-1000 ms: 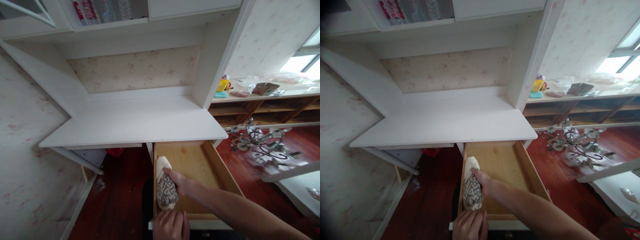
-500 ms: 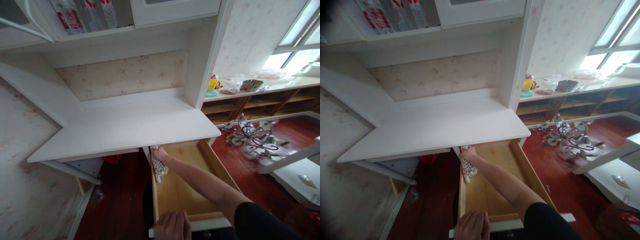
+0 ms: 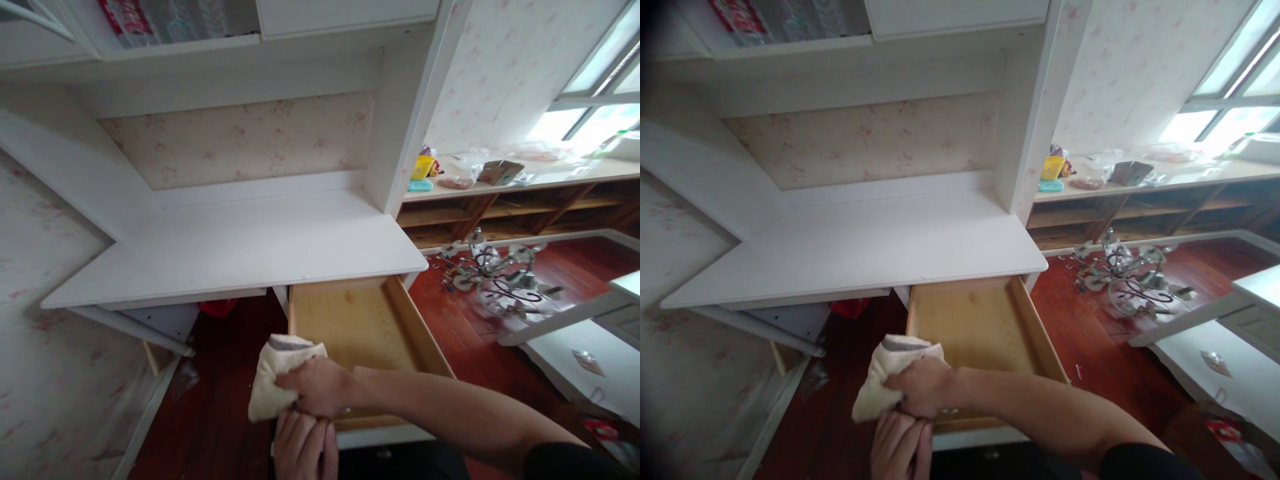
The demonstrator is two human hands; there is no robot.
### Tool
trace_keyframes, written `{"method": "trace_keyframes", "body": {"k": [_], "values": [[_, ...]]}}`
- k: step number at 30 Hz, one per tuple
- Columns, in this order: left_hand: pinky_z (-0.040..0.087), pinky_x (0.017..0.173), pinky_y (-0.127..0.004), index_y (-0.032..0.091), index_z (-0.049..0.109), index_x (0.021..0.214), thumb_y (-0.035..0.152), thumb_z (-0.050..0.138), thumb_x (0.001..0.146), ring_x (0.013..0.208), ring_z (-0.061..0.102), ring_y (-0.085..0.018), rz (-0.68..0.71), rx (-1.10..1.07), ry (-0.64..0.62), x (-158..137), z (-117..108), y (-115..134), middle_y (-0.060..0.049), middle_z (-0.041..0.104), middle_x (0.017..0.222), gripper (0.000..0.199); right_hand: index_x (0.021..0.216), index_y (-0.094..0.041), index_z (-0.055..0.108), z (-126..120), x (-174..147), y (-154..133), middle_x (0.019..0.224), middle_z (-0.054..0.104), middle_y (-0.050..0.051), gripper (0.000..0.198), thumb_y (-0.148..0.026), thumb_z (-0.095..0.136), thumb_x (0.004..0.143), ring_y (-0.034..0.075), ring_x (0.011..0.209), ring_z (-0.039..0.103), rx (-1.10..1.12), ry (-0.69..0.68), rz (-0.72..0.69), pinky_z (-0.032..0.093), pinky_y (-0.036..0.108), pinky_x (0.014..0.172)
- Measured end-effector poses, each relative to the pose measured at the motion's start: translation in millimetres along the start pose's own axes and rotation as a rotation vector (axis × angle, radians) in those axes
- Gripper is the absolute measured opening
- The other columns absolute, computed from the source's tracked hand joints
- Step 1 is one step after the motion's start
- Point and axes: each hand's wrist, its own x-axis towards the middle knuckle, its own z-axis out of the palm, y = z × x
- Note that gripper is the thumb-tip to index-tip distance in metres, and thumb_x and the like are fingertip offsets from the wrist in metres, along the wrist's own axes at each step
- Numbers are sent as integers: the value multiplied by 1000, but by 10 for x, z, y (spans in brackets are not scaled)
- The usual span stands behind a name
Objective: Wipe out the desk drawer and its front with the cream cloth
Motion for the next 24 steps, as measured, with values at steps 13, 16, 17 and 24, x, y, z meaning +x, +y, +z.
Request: {"method": "trace_keyframes", "body": {"k": [13,16,17,24], "values": [[49,76,-27,20,66,93,21,48,95,83,62,-15,-164,11,-259,45,-47,-55,-6,66,89,18,99,-17,67,-264,-1409,132,81,73,10,26,-27,58,77,27,77,70,-169,-115,98,47,29,62],[51,76,-26,23,66,95,29,45,97,86,64,-16,-132,36,-426,-16,101,-99,-5,67,92,22,97,-18,67,-471,-1883,304,82,73,8,23,-29,57,79,27,80,70,-93,-125,272,48,30,66],[52,76,-27,24,66,96,30,45,97,84,65,-16,-84,52,-472,-39,142,-105,-4,68,91,22,97,-18,67,-558,-2020,364,83,72,7,22,-30,57,81,26,79,70,-52,-113,333,48,29,66],[49,69,-30,25,66,91,24,40,96,75,66,-17,59,177,-552,-178,211,-106,0,70,83,27,108,-18,63,-1173,-2519,521,98,71,6,33,-40,41,97,22,86,67,96,487,594,51,30,77]]}}
